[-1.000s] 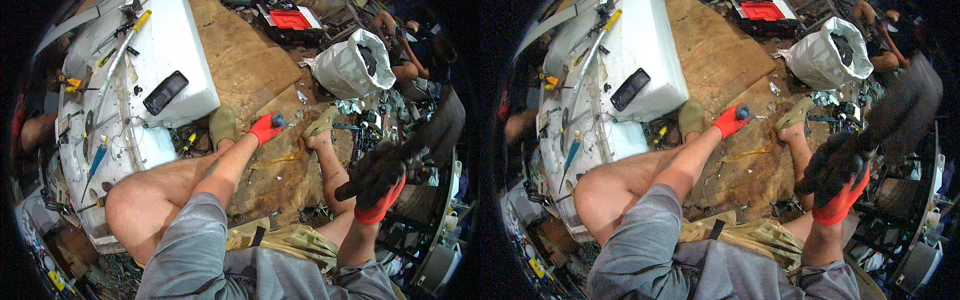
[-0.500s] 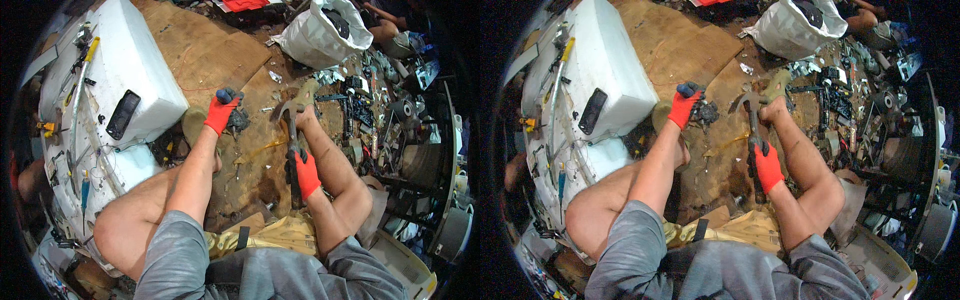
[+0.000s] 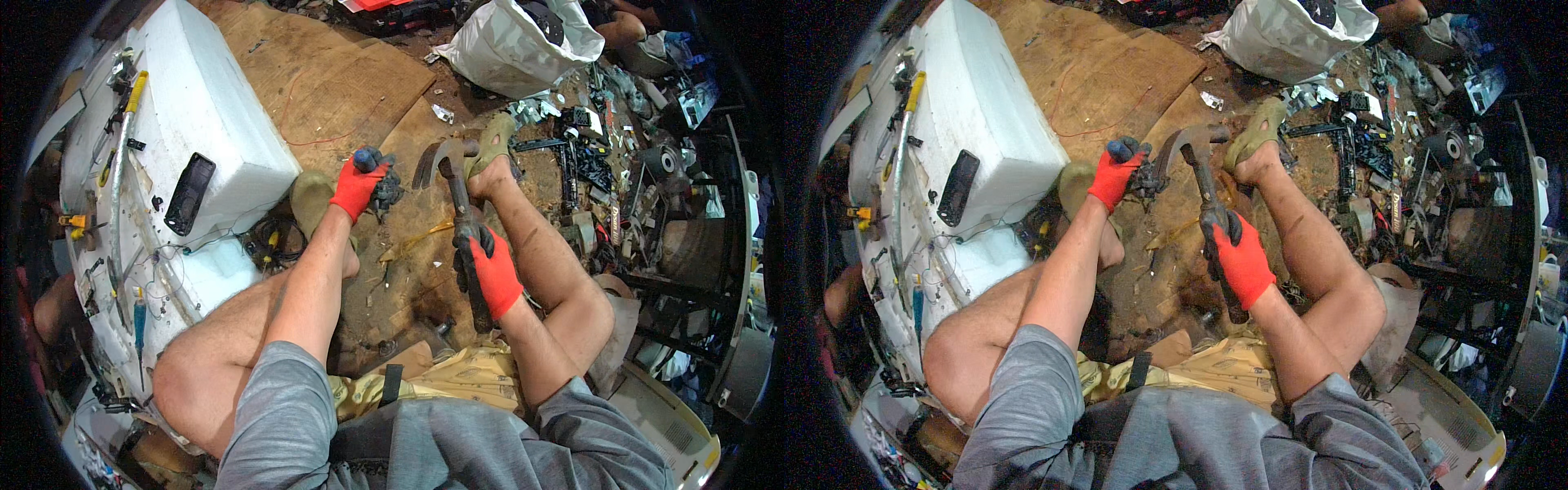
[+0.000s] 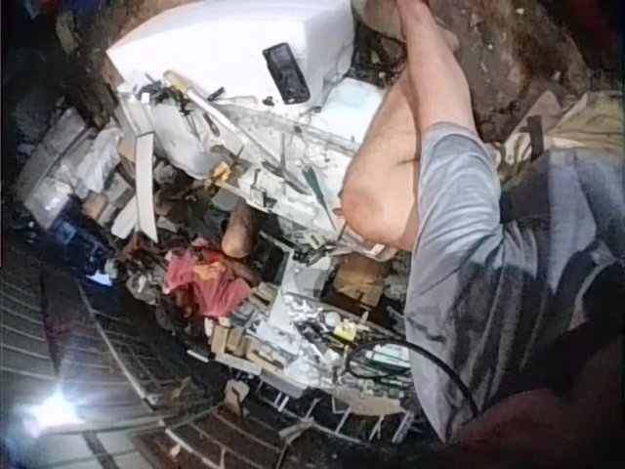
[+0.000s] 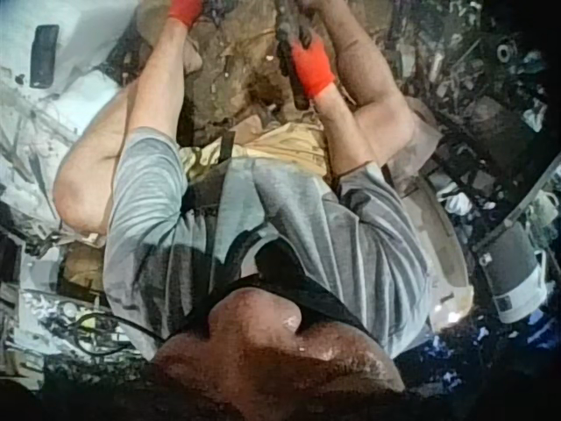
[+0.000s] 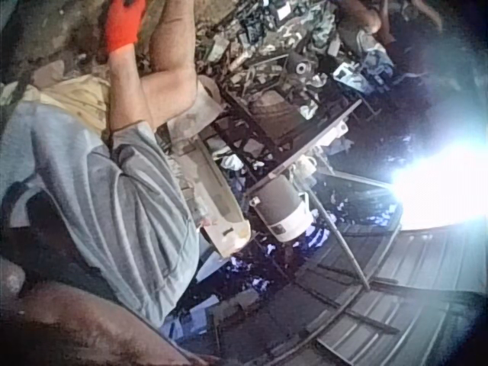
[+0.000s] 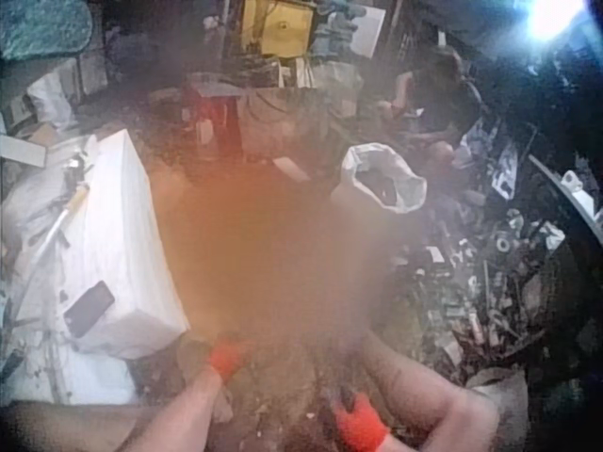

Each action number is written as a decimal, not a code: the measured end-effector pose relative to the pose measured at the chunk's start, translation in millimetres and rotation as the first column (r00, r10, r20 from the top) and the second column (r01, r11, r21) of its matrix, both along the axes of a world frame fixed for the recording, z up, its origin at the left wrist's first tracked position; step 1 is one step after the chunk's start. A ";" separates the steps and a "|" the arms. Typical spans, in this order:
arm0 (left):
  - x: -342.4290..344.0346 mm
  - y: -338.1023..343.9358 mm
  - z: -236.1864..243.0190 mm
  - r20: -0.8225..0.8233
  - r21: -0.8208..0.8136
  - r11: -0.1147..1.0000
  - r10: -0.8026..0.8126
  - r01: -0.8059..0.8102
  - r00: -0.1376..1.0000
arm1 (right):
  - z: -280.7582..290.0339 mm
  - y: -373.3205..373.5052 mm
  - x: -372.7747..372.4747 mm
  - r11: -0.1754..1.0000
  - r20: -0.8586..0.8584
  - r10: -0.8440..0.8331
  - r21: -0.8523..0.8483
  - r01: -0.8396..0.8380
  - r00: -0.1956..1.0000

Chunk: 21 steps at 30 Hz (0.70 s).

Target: The person sits on the floor and uses a screwdriver to manipulate a small circular electronic component. They repeatedly pry at the component's edges and rotate it while seated in a cluttered workshop.

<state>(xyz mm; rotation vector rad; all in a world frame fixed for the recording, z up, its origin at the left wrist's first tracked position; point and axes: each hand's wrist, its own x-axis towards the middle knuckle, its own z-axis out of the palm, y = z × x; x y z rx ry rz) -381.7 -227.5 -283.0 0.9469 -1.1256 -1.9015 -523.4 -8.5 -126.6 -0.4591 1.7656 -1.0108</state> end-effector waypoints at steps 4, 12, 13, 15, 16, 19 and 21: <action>3.4 -5.8 -13.3 0.025 -0.103 0.994 -0.029 0.032 0.999 | 4.6 -0.5 0.8 1.000 0.037 0.015 0.008 -0.015 0.999; -12.1 8.6 -39.8 0.183 -0.372 0.924 -0.022 0.090 0.983 | 57.0 1.0 -0.9 0.990 -0.258 0.025 -0.126 -0.060 0.966; -13.4 3.8 -41.1 0.233 -0.402 0.907 -0.034 0.128 0.972 | 71.2 5.1 -4.6 0.980 -0.386 -0.022 -0.191 -0.056 0.922; -3.7 3.8 -50.2 0.342 -0.426 0.881 -0.055 0.207 0.938 | 94.4 8.6 -15.9 0.939 -0.736 -0.087 -0.286 -0.192 0.672; -7.0 6.2 -45.2 0.303 -0.402 0.897 -0.063 0.187 0.951 | 108.1 14.1 -19.8 0.863 -0.517 -0.170 -0.490 -0.127 0.839; -14.5 10.3 -23.1 0.330 -0.341 0.899 -0.159 0.275 0.930 | 126.4 2.8 -8.2 0.901 -0.489 -0.017 -0.387 -0.199 0.872; -10.5 8.9 -22.8 0.310 -0.368 0.894 -0.141 0.256 0.940 | 58.5 -6.1 12.6 0.912 -0.700 0.174 -0.152 -0.382 0.692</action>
